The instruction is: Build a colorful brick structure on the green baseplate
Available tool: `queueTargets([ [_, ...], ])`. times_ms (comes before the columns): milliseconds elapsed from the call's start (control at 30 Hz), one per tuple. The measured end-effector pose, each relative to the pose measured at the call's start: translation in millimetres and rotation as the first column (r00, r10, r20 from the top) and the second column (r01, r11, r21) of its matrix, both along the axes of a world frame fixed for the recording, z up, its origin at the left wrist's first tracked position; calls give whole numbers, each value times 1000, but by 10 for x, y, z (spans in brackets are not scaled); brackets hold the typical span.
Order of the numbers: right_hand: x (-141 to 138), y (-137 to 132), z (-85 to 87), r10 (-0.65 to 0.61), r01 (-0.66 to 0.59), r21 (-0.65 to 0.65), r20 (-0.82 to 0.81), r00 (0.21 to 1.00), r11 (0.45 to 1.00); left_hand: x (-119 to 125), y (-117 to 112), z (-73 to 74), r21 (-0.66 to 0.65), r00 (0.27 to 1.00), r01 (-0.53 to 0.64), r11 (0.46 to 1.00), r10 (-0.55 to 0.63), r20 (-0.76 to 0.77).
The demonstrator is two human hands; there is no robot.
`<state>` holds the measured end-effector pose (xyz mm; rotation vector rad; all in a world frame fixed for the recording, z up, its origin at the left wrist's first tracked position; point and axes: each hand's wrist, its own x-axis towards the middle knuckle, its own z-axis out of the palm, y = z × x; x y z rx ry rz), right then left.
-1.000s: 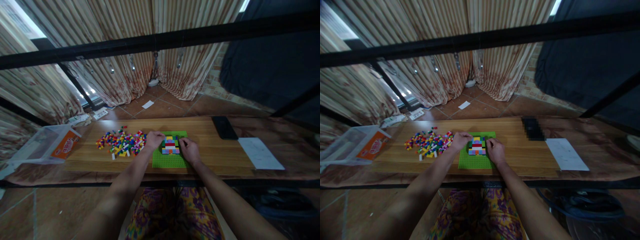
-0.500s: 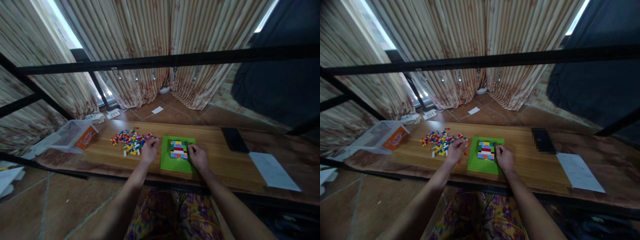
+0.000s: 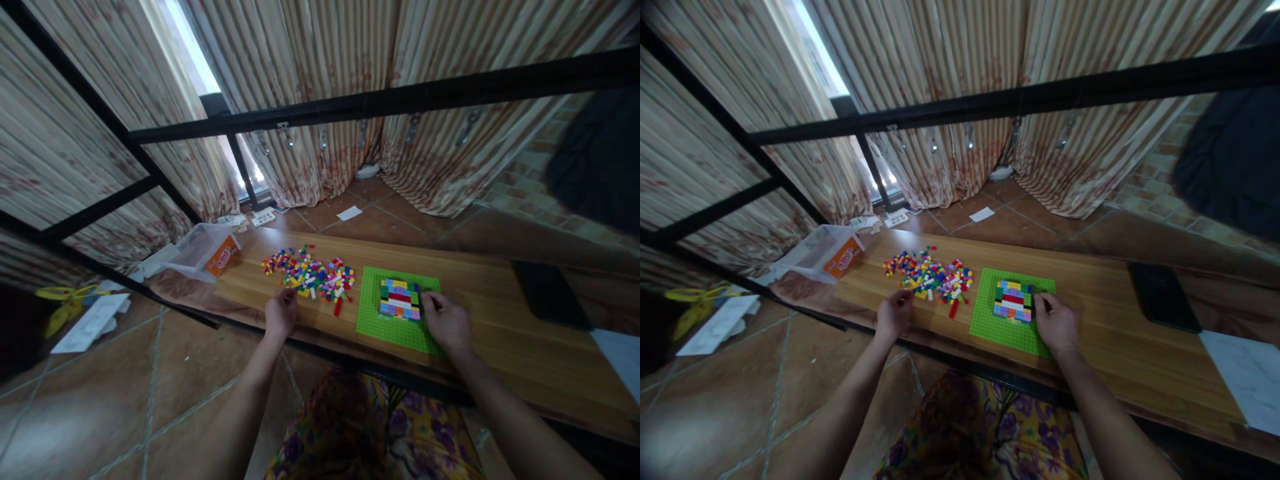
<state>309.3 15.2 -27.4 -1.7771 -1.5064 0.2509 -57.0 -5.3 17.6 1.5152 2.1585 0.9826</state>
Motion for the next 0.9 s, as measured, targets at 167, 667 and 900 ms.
queueTargets([
  [167, 9, 2, -5, 30, -31, 32, 29, 999, 999, 102, 199, 5, -15, 975, 121, 993, -121, -188],
  [667, 12, -21, -2, 45, -46, 44, 31, 998, 998, 339, 387, -129, 69, 968, 241, 968, -235, -84],
  [900, 10, -16, -3, 39, -40, 41, 30, 999, 998, 330, 532, -101, 73, 978, 193, 978, -187, -90],
])
